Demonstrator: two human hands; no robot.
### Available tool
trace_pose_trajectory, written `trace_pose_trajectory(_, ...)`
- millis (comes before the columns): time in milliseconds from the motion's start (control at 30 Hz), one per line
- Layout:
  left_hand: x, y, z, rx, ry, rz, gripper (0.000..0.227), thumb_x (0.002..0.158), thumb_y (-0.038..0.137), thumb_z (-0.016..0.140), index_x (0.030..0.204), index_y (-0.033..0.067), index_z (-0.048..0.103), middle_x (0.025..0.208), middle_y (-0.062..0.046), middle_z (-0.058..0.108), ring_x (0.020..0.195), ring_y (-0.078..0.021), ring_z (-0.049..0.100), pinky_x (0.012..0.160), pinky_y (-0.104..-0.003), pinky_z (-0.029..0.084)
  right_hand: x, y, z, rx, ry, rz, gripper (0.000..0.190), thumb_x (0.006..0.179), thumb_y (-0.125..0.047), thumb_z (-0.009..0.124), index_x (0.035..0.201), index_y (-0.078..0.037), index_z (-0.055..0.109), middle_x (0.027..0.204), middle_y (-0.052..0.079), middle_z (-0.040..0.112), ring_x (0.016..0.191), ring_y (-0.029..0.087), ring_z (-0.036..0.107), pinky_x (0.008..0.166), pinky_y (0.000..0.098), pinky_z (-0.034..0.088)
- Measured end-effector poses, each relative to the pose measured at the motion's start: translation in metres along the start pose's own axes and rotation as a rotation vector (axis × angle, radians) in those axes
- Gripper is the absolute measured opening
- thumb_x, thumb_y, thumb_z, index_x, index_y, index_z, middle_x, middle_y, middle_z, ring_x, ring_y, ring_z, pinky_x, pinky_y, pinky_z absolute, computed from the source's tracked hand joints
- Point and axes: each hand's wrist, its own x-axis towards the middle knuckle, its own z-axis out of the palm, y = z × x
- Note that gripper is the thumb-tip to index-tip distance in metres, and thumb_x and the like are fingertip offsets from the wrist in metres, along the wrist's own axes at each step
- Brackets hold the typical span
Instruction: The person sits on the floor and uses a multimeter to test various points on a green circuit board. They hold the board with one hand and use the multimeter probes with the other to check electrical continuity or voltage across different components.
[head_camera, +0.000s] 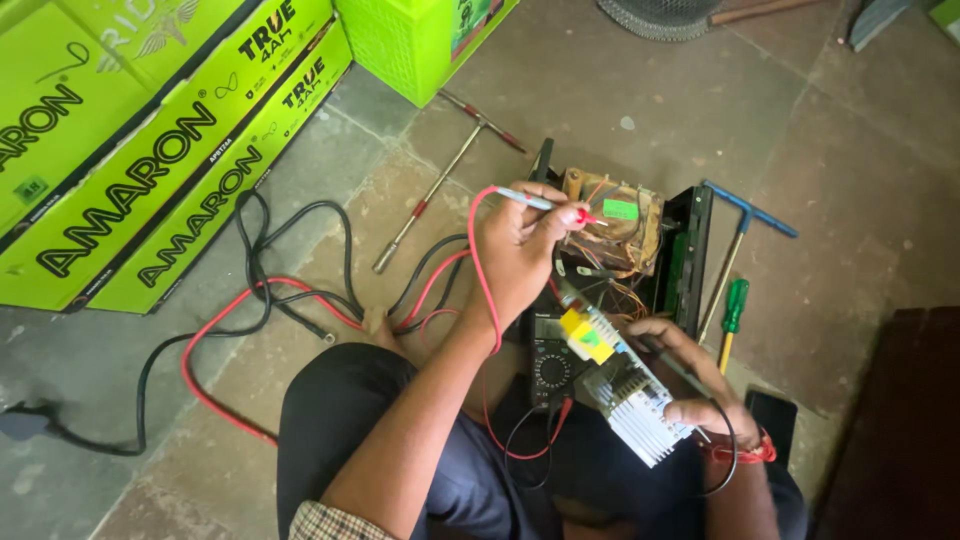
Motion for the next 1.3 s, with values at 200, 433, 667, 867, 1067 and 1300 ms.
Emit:
trace_pose_trajectory(200,0.006,-0.005,-0.002,0.048,0.022,-0.087,0.014,0.101,0.005,0.064,0.111,-0.0038,0.059,0.104,-0.015,0.077,0.094,-0.0185,0.077,0.084,-0.028,0.064,0.012,0.011,-0.004,-0.124,0.000,0.136,0.086,0.066,-0.031,0.079,0.137,0.005,0.047,0.142,0.018,0.059,0.132,0.031,0.055,0.114,0.0395,0.040)
trace_pose_trajectory(433,0.006,-0.024,0.001,0.029,0.008,-0.085,0.014,0.100,0.003,0.065,0.110,-0.0039,0.057,0.101,-0.015,0.076,0.093,-0.0193,0.076,0.082,-0.028,0.062,0.019,0.025,-0.010,-0.144,0.127,0.142,0.078,0.070,-0.032,0.074,0.136,0.003,0.052,0.129,0.017,0.063,0.124,0.028,0.058,0.107,0.0372,0.044)
trace_pose_trajectory(667,0.002,-0.032,0.005,0.032,-0.024,-0.114,0.012,0.100,0.002,0.064,0.109,-0.0035,0.058,0.100,-0.015,0.076,0.093,-0.0196,0.078,0.082,-0.027,0.062,0.017,0.025,-0.011,-0.242,0.131,0.175,0.075,0.068,-0.029,0.074,0.133,0.003,0.055,0.120,0.015,0.066,0.111,0.024,0.061,0.094,0.0345,0.048)
trace_pose_trajectory(867,0.001,-0.030,0.007,0.048,-0.029,-0.168,0.012,0.100,0.003,0.064,0.109,-0.0036,0.059,0.098,-0.014,0.076,0.091,-0.0196,0.078,0.080,-0.028,0.063,0.015,0.016,-0.004,-0.141,0.111,0.132,0.071,0.071,-0.027,0.072,0.132,0.005,0.053,0.123,0.015,0.065,0.116,0.024,0.060,0.100,0.0330,0.047)
trace_pose_trajectory(1067,0.002,-0.030,0.011,-0.035,-0.021,-0.116,0.012,0.101,0.001,0.063,0.110,-0.0041,0.057,0.101,-0.015,0.075,0.092,-0.0198,0.077,0.083,-0.028,0.064,-0.003,0.015,0.006,-0.163,0.229,0.110,0.080,0.067,-0.035,0.073,0.134,0.005,0.054,0.116,0.017,0.068,0.106,0.025,0.063,0.092,0.0330,0.049)
trace_pose_trajectory(1300,-0.002,-0.035,0.015,0.011,0.006,-0.050,0.013,0.101,-0.002,0.064,0.111,-0.0048,0.057,0.102,-0.016,0.072,0.095,-0.0204,0.074,0.082,-0.029,0.062,-0.031,0.028,0.002,0.006,0.428,-0.165,0.085,0.071,-0.037,0.076,0.137,0.009,0.050,0.117,0.021,0.065,0.101,0.028,0.064,0.087,0.0323,0.053)
